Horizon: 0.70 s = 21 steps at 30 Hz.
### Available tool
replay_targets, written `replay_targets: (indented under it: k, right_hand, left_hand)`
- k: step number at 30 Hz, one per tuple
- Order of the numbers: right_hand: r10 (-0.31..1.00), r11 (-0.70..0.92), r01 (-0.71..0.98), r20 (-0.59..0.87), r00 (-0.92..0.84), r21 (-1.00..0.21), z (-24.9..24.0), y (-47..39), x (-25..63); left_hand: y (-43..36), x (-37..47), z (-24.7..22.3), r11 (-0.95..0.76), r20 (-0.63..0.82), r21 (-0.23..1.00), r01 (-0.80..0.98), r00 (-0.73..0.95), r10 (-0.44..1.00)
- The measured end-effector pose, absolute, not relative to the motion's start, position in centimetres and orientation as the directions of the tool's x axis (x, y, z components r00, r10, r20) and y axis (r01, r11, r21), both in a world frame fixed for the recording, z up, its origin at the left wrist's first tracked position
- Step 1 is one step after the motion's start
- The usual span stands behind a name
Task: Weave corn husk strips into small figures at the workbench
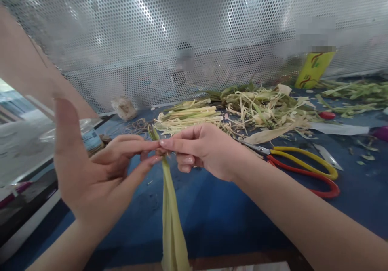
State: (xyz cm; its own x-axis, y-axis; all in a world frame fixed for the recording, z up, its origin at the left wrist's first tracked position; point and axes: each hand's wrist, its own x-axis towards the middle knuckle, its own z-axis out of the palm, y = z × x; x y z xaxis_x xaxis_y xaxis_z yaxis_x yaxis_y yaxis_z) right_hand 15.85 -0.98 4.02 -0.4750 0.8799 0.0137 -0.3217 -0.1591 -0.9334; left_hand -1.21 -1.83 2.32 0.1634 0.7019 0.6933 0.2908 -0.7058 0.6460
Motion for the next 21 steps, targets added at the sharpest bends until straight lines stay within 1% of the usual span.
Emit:
replay_targets:
  k: [3,5,9,13,15,17,19,21]
  right_hand:
    - [0.878,-0.138,-0.307,0.027,-0.478,-0.942,4.0,-1.1,15.8]
    - [0.876,-0.116,-0.286,0.038,-0.482,-0.951,4.0,-1.1,16.0]
    - [0.875,-0.037,-0.236,0.082,-0.477,-0.971,3.8,-0.9,16.4]
    - [0.905,0.084,-0.215,0.165,-0.391,-0.973,3.2,-0.3,16.0]
    - [0.917,0.113,-0.229,0.19,-0.35,-0.967,2.8,0.0,15.8]
    - [0.923,0.089,-0.255,0.175,-0.341,-0.963,2.6,0.1,15.7]
    - [0.922,0.028,-0.268,0.128,-0.366,-0.963,2.5,0.2,15.7]
    - [0.917,-0.024,-0.264,0.084,-0.391,-0.964,2.5,0.2,15.8]
  left_hand:
    - [-2.0,-0.9,2.6,-0.75,0.762,0.579,0.319,0.113,0.637]
    - [-2.1,-0.7,3.0,-0.708,0.726,0.64,0.299,0.066,0.684]
    - [-2.0,-0.6,3.5,-0.594,0.603,0.789,0.16,-0.017,0.797]
    - [-1.5,-0.4,3.4,-0.543,0.544,0.838,0.041,-0.002,0.839]
    - [-1.3,-0.3,3.3,-0.52,0.52,0.854,0.005,0.001,0.854]
    - [-1.0,-0.3,3.1,-0.5,0.5,0.866,-0.024,0.006,0.866]
    - [-0.6,-0.3,2.9,-0.477,0.478,0.877,-0.064,0.015,0.878]
    - [-0.2,-0.2,2.7,-0.407,0.414,0.904,-0.134,0.031,0.91]
